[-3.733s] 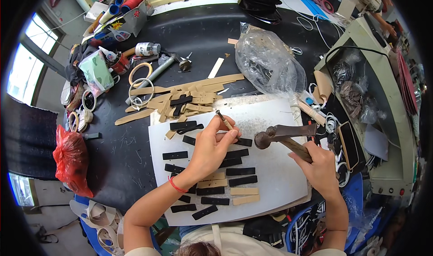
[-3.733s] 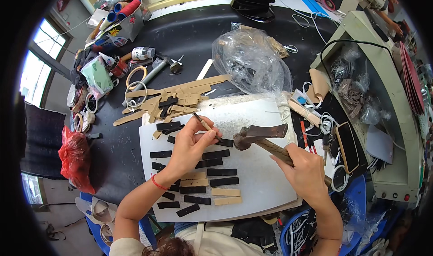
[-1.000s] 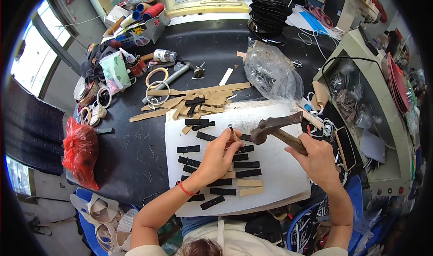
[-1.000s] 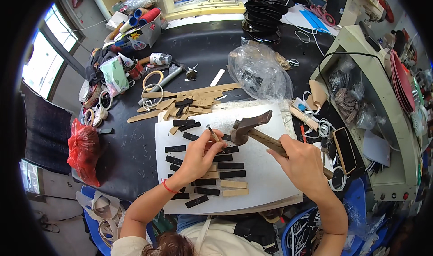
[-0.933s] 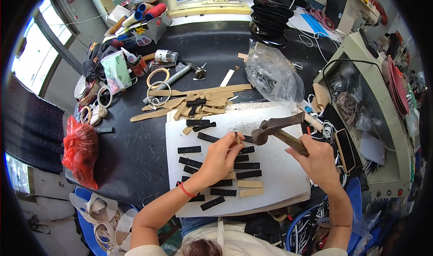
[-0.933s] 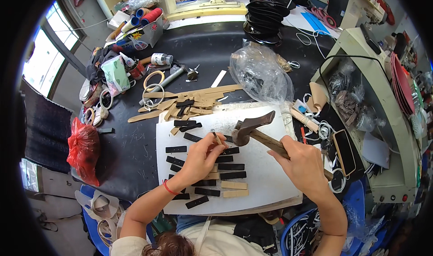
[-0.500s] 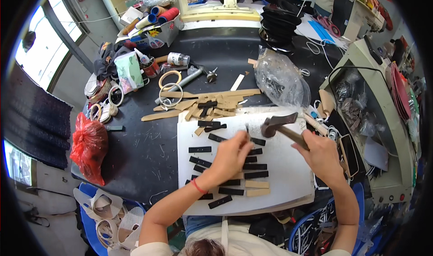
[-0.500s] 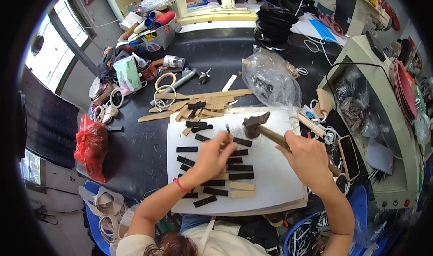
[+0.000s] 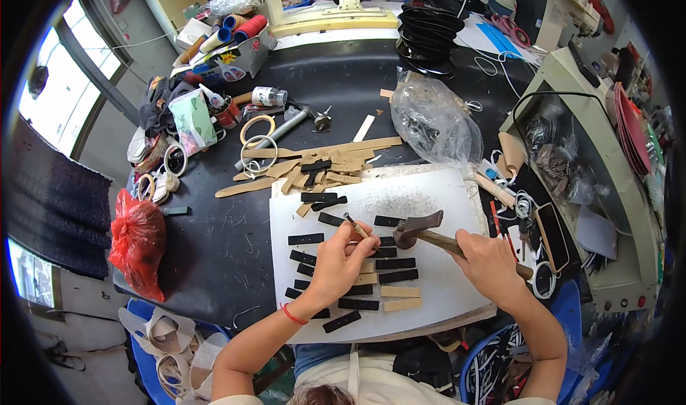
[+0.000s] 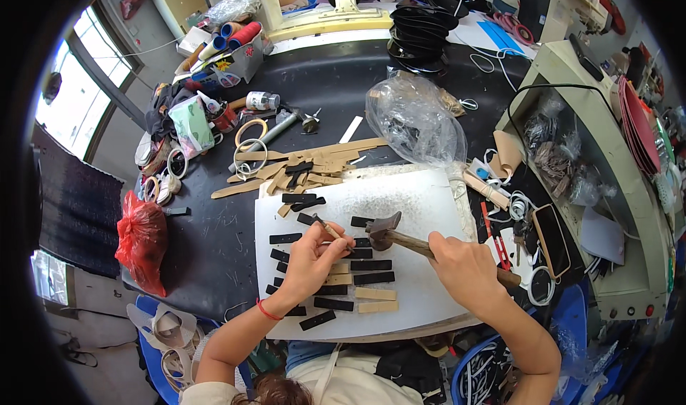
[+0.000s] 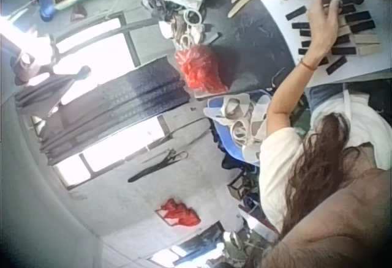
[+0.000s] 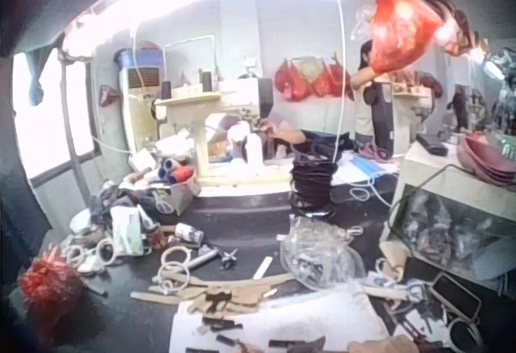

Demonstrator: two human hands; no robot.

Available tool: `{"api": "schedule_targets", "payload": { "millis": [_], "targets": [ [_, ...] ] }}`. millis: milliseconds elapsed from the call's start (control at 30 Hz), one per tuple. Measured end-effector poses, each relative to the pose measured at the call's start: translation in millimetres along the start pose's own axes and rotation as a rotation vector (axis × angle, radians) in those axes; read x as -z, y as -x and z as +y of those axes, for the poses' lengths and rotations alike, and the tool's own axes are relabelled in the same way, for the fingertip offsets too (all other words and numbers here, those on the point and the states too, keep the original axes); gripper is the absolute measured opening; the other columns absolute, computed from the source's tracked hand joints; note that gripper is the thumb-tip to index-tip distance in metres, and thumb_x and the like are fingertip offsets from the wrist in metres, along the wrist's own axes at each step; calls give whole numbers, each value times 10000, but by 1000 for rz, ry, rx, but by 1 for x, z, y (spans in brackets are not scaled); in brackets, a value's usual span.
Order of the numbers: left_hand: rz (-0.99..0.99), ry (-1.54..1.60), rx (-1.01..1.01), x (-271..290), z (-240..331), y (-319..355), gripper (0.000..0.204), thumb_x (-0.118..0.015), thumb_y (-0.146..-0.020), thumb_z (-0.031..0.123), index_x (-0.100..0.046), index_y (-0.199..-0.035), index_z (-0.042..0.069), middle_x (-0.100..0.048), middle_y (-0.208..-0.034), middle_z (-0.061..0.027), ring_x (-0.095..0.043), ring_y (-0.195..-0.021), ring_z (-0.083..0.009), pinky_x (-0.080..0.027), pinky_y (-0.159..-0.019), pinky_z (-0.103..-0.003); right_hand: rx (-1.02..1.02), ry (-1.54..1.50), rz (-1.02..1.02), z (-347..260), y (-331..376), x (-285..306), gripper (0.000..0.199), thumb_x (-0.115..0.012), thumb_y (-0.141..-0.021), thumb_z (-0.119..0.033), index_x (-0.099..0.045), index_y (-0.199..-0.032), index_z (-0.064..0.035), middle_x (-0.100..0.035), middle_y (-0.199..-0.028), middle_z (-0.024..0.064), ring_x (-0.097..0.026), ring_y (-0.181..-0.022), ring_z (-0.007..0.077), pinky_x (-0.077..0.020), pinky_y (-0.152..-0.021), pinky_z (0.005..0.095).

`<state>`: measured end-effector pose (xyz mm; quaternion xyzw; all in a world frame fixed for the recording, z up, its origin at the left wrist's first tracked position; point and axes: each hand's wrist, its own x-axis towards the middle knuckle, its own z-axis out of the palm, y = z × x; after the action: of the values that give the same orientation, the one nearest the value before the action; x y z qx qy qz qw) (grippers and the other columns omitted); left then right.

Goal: The person assembles small shoe components by hammering metal pins into black rectangular pieces placed on wooden blocks. They then use red-handled scissors to trim excess material from the assembled parts. The finished pieces are placed into a clear plastic bag.

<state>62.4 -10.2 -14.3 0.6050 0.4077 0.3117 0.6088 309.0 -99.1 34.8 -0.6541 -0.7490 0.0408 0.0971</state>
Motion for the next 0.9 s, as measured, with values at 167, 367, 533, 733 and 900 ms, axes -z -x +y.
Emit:
{"api": "schedule_targets", "payload": {
  "millis": [167,367,533,733,900],
  "targets": [
    [12,-128,-102,-2,-2,4,113,-546,-940,26,-553,-1040,-27,-684,-977,-107,-664,-909,-143,-548,-805,-267,4,-13,6,0,-1,0,227,-687,-793,-149,-484,-827,-55,-578,-630,112,-611,-561,326,-467,-485,413],
    [-43,-486,-290,-2,6,5,146,-581,-915,36,-537,-1042,-21,-678,-915,-154,-691,-811,-253,-548,-705,-310,-13,-114,132,-6,-7,32,254,-728,-808,-218,-535,-817,-52,-582,-603,103,-581,-511,289,-443,-474,376],
    [-42,-698,-405,-8,2,12,178,-600,-898,59,-520,-1045,-1,-650,-891,-175,-647,-750,-369,-531,-604,-396,-122,-435,366,-32,-13,76,240,-785,-762,-138,-577,-824,-37,-586,-614,87,-573,-474,203,-430,-440,335],
    [19,-548,-242,-4,7,0,195,-595,-914,85,-500,-1051,-14,-660,-859,-177,-684,-743,-290,-547,-611,-347,73,-63,162,-27,-20,55,257,-711,-792,-162,-483,-793,-44,-561,-610,118,-588,-535,319,-449,-481,412],
    [-21,-180,-123,7,3,0,167,-548,-950,62,-506,-1086,-25,-683,-940,-133,-688,-900,-177,-553,-776,-276,13,-84,127,-21,-10,44,307,-718,-815,-231,-479,-781,-42,-560,-599,108,-583,-528,306,-436,-470,406]
  ]
}}
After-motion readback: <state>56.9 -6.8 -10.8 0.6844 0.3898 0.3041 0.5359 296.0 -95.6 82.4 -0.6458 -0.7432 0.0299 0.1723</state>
